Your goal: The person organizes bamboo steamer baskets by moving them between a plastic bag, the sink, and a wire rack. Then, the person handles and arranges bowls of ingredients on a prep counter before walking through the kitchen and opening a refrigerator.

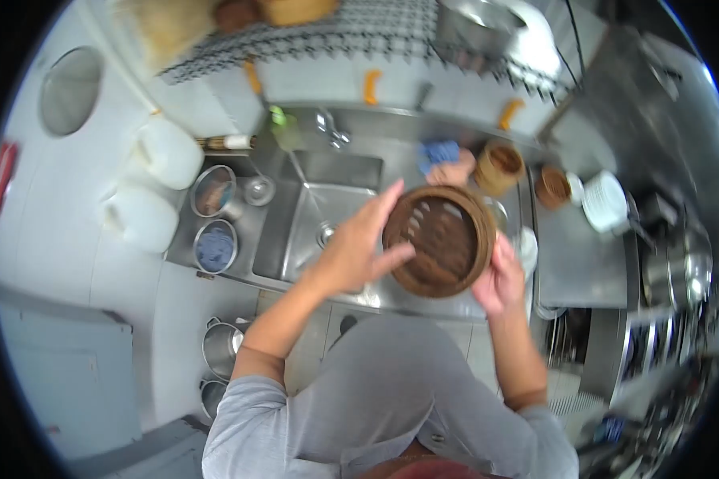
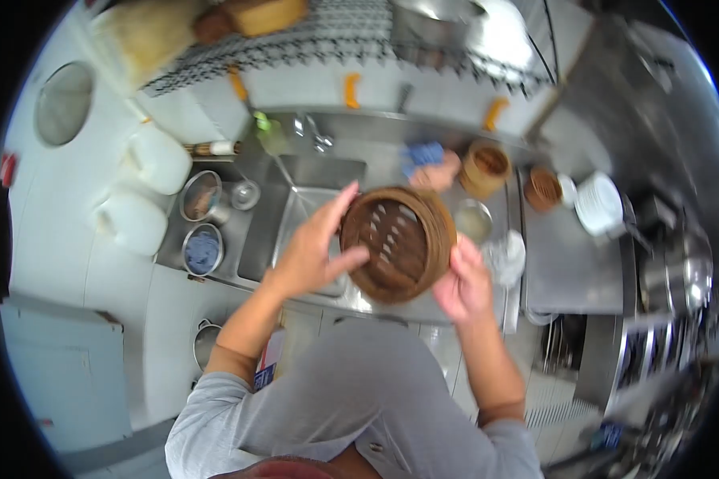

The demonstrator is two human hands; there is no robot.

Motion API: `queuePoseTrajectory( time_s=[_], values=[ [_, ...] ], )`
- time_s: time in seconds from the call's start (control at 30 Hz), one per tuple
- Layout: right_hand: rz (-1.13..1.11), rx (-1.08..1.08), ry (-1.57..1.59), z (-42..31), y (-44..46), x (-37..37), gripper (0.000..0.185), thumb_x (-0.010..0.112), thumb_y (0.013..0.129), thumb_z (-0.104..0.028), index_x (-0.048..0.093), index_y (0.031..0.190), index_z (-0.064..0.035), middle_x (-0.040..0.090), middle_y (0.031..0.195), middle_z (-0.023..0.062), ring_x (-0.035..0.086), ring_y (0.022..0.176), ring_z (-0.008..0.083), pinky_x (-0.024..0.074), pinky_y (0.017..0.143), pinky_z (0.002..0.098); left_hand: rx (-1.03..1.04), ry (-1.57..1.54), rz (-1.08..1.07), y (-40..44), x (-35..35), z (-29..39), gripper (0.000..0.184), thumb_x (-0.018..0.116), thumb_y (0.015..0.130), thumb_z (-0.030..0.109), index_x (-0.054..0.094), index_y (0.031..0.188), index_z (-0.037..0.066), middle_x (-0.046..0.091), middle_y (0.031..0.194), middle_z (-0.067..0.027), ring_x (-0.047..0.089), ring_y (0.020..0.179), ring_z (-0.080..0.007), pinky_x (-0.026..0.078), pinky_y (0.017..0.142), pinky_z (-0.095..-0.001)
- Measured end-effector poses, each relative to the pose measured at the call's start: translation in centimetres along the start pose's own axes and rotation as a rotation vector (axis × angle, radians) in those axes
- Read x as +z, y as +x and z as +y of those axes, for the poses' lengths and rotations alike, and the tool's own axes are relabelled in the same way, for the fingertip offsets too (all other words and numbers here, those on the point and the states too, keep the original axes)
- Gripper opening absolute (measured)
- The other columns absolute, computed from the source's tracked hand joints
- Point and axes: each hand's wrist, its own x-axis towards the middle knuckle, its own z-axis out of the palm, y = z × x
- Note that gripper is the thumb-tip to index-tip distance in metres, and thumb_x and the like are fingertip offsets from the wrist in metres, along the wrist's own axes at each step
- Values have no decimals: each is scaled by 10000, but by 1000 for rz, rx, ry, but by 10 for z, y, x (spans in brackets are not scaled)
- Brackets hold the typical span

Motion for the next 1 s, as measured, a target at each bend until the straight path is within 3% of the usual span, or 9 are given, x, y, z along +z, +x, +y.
queuePoseTrajectory(
  time_s=[0.1, 0.23, 0.33, 0.5, 0.6, 0.67, 0.77, 0.83, 1.0],
  values=[
    [-1, 28, 400, 22, 6, -5, 499, 595, 1029, -196, 467, 1463, 14, 557, 1469, 165, 523, 1373, 324, 368, 1206, 500, 279, 396, 133, -26, -33, 63, 795, 835, 804, 298, 476, 1480, 84, 519, 1477, -186, 505, 1352, -413, 434, 1100, -511],
    [-118, 130, 369, 21, 23, 52, 400, 430, 1111, -286, 510, 1404, -27, 566, 1459, 147, 541, 1356, 301, 404, 1171, 514, 521, 670, 119, -32, -41, 73, 427, 852, 738, 206, 683, 1107, 74, 651, 1234, -147, 607, 1218, -374, 527, 937, -448],
    [-23, 121, 284, 22, 32, 71, 381, 398, 1123, -280, 510, 1388, -30, 574, 1444, 132, 574, 1305, 294, 428, 1147, 502, 359, 528, 39, -26, -82, 91, 351, 856, 730, 179, 680, 1012, 68, 676, 1095, -129, 649, 1084, -362, 548, 856, -440],
    [-155, -560, -1912, 8, 11, 47, 450, 857, 743, -222, 693, 1094, 7, 692, 1179, 148, 623, 1129, 365, 519, 946, 439, 387, 885, 291, 0, -200, 117, 391, 839, 800, 223, 668, 1082, 12, 663, 958, -141, 660, 923, -345, 540, 815, -410],
    [-100, -271, -2102, 15, -25, -23, 426, 832, 764, -197, 692, 1113, 3, 682, 1205, 160, 616, 1139, 382, 514, 972, 455, 316, 1135, 378, 45, -285, 90, 469, 838, 818, 283, 675, 1169, 19, 704, 1060, -165, 681, 965, -346, 546, 868, -405],
    [-244, -378, -2163, 29, -4, -80, 404, 818, 778, -179, 693, 1117, 3, 671, 1225, 171, 607, 1153, 391, 508, 988, 462, 230, 1182, 375, 87, -337, 69, 491, 799, 862, 310, 664, 1224, 8, 714, 1136, -168, 690, 1036, -341, 537, 924, -387],
    [-146, -237, -2199, 42, -49, -127, 324, 753, 802, -74, 688, 1111, -3, 647, 1226, 181, 591, 1174, 390, 500, 1013, 446, -127, 1052, 217, 205, -458, -34, 533, 737, 938, 338, 614, 1330, -1, 702, 1233, -160, 662, 1140, -239, 517, 983, -365],
    [-145, -206, -2059, 41, -52, -112, 279, 784, 762, -48, 685, 1021, -17, 643, 1101, 156, 603, 1111, 370, 516, 948, 442, 14, 1043, 103, 288, -574, -174, 592, 709, 961, 372, 576, 1370, -34, 689, 1254, -191, 648, 1182, -245, 500, 1025, -372],
    [65, -516, -2033, 35, -51, -87, 284, 829, 730, -41, 696, 980, -20, 662, 1047, 137, 627, 1058, 366, 525, 921, 438, -134, 1381, 347, 310, -482, -110, 581, 750, 907, 348, 610, 1351, -1, 679, 1288, -222, 662, 1175, -304, 521, 991, -374]
  ],
)
